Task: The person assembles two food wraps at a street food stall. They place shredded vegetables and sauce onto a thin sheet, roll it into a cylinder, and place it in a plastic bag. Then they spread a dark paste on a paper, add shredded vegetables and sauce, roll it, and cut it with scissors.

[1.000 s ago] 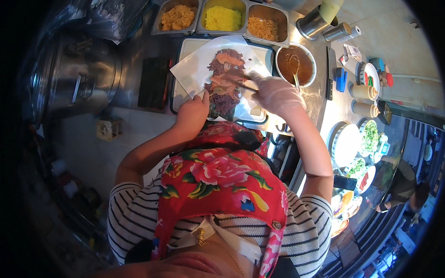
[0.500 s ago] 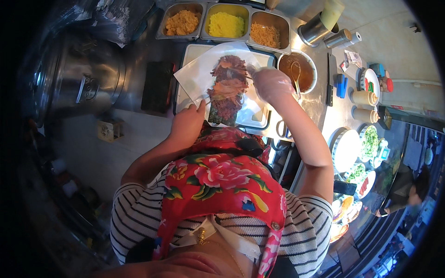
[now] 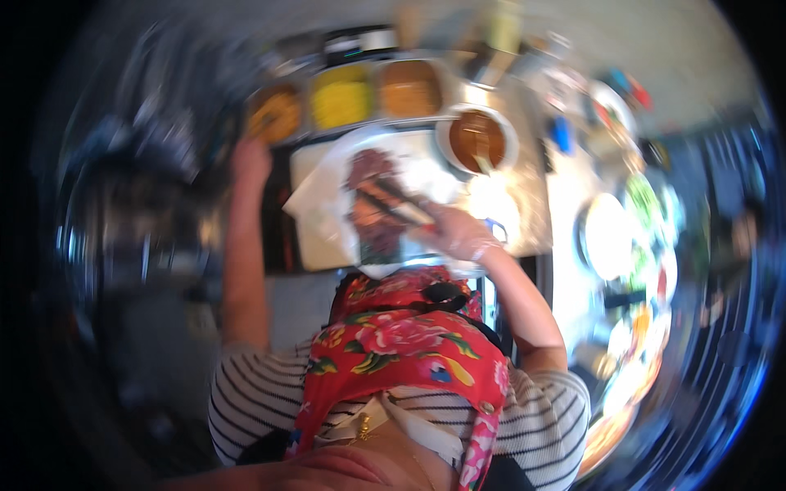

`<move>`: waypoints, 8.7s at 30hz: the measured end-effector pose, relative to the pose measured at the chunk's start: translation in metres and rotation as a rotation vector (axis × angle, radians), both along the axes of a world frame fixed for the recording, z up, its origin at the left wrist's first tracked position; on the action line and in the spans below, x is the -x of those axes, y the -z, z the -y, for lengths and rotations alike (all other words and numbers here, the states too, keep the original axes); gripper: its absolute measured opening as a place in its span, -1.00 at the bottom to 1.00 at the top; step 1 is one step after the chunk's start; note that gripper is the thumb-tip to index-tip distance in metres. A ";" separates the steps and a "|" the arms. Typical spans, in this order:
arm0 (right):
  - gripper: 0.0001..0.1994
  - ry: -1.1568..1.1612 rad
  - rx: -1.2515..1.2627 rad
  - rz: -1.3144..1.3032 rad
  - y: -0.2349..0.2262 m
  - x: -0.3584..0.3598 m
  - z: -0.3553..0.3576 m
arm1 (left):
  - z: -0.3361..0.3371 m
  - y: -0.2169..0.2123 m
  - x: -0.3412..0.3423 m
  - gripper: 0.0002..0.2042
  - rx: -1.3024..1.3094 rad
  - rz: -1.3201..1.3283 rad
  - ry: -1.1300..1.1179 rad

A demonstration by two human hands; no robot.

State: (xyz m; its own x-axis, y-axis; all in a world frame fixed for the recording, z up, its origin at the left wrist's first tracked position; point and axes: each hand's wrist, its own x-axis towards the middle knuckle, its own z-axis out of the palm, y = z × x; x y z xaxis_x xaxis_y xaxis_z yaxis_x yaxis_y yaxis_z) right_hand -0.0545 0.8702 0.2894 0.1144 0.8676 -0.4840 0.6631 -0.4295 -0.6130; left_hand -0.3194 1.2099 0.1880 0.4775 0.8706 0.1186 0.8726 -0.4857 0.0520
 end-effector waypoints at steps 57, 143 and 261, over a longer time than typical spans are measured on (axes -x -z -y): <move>-0.52 1.715 -0.660 -0.364 0.086 -0.416 0.639 | 0.369 -0.063 -0.253 -0.71 0.119 -0.019 0.730; -0.47 0.076 -0.283 0.017 0.101 0.008 -0.089 | 0.239 -0.020 0.079 -0.69 0.458 0.213 0.286; -0.30 0.018 -0.558 -0.334 -0.010 -0.004 -0.105 | 0.177 -0.106 -0.092 -0.45 0.571 1.074 0.218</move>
State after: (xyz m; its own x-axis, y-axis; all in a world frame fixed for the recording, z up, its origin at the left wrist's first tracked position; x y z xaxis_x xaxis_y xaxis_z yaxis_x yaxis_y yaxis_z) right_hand -0.0501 0.9751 0.2994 0.0521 0.9983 0.0269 0.3936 0.0042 -0.9193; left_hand -0.2271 1.0324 0.2938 0.5142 0.8409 0.1691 0.1607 -0.2881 0.9440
